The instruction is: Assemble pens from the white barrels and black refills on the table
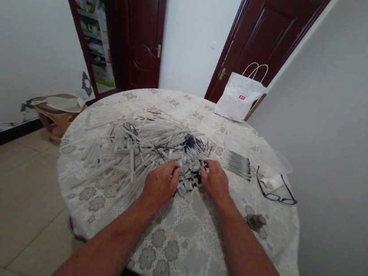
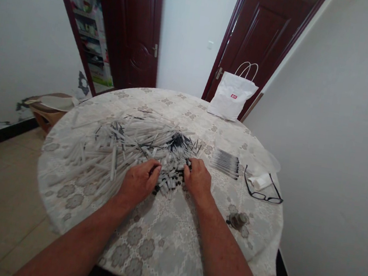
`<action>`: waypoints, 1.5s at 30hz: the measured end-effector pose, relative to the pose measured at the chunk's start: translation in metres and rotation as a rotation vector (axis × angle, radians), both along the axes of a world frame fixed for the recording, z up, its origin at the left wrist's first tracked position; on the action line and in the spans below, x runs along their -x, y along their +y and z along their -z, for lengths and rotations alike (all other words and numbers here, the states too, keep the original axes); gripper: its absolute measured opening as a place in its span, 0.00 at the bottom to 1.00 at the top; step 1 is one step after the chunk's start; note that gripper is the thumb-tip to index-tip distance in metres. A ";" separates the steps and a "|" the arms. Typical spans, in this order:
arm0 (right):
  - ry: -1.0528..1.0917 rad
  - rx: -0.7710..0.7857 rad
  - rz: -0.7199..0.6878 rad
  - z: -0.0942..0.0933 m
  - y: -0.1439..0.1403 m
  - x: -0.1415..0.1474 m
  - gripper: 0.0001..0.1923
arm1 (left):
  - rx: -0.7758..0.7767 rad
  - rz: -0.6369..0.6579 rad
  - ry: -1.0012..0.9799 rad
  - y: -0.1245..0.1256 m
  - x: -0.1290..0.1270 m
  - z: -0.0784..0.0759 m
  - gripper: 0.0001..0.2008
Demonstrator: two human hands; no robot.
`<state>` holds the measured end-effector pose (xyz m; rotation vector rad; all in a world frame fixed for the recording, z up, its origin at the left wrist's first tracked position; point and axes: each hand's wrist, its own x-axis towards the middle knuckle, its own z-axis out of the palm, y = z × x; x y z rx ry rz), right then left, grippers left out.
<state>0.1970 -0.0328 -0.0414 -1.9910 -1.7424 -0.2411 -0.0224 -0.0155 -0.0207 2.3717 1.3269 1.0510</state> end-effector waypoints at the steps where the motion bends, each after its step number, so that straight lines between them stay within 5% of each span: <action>1: -0.005 0.004 0.004 0.000 0.000 -0.001 0.13 | 0.002 0.001 0.003 0.000 0.000 -0.001 0.09; 14: -0.055 0.037 -0.111 0.000 -0.008 0.008 0.14 | 0.001 0.112 0.032 -0.008 -0.006 0.002 0.08; 22: -0.020 -0.002 -0.284 -0.009 -0.022 0.030 0.14 | -0.031 0.198 0.054 -0.061 0.018 -0.012 0.12; 28: -0.105 0.124 -0.495 -0.033 -0.036 0.074 0.15 | -0.040 -0.055 0.026 -0.085 0.084 0.000 0.09; 31: -0.150 0.168 -0.514 -0.039 -0.041 0.093 0.13 | 0.017 -0.218 0.199 -0.082 0.101 0.004 0.08; 36: -0.103 0.132 -0.463 -0.034 -0.041 0.088 0.11 | 0.143 -0.294 0.462 -0.078 0.097 0.008 0.07; 45: 0.010 0.012 -0.388 -0.019 -0.035 0.060 0.11 | 0.086 -0.307 0.438 -0.078 0.090 0.021 0.08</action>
